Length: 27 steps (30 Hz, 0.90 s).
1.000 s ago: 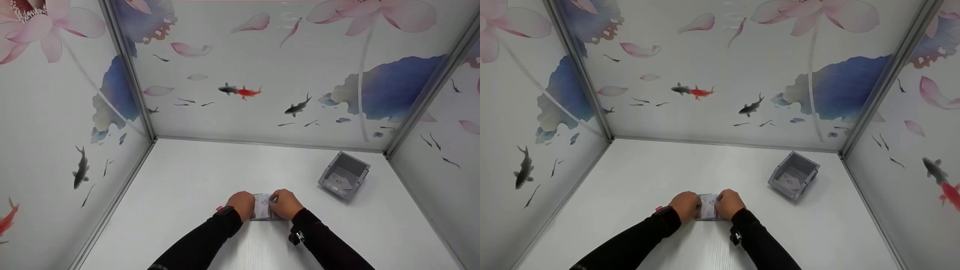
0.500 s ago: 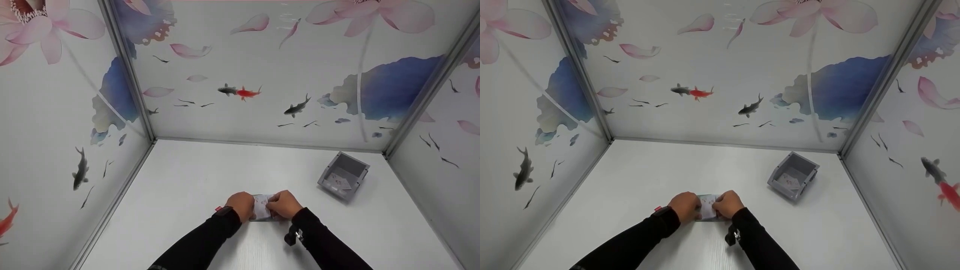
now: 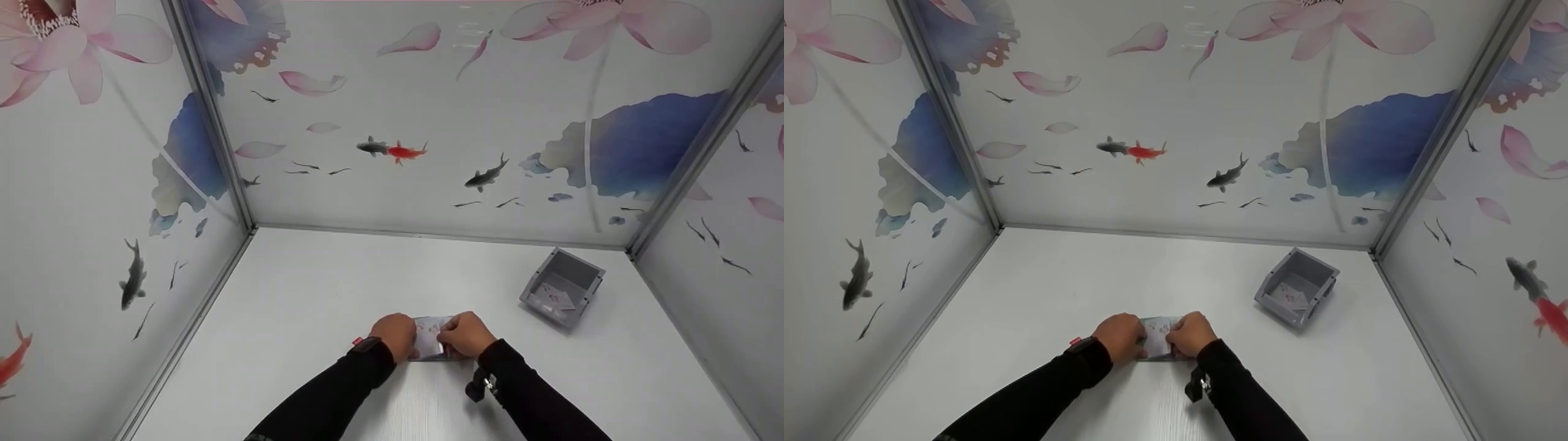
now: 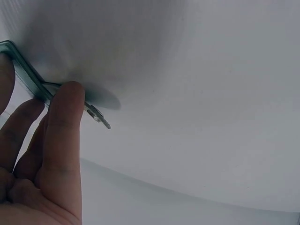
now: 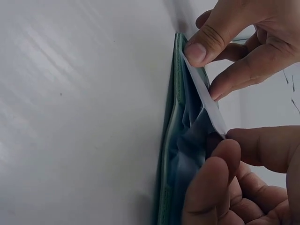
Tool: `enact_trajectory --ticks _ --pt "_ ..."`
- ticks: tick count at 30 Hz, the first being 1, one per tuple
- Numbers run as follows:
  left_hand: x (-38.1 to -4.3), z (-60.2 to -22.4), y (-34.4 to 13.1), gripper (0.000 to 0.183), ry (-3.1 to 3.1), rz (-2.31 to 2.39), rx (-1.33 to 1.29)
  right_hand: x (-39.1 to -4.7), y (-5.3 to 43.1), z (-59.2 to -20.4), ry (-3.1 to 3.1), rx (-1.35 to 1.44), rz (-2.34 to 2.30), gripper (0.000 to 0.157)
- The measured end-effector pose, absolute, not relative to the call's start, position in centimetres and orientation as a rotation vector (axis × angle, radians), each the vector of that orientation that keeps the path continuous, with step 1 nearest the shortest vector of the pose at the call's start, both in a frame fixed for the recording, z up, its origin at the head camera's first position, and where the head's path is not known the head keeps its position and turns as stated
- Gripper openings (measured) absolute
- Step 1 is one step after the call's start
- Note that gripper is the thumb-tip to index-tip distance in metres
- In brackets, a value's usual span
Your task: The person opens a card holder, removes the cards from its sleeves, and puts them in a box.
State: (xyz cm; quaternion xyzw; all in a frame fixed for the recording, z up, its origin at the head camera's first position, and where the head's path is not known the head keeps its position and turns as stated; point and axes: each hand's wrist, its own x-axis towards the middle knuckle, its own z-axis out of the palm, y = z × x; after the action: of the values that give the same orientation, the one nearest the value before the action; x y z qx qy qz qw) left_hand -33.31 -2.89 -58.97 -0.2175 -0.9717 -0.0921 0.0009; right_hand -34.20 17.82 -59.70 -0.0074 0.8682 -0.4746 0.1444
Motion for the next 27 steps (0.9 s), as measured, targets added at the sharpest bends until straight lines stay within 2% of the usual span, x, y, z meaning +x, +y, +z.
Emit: enact_trajectory --ticks 14,27 --pt "-33.0 -58.4 -2.6 0.023 -3.096 -0.400 -0.592 -34.6 20.3 -57.8 2.511 0.091 -1.441 0.009" --pt "-33.1 -58.7 -2.6 0.023 -3.072 -0.327 -0.654 -35.7 23.7 -56.1 2.563 0.157 -1.481 0.015"
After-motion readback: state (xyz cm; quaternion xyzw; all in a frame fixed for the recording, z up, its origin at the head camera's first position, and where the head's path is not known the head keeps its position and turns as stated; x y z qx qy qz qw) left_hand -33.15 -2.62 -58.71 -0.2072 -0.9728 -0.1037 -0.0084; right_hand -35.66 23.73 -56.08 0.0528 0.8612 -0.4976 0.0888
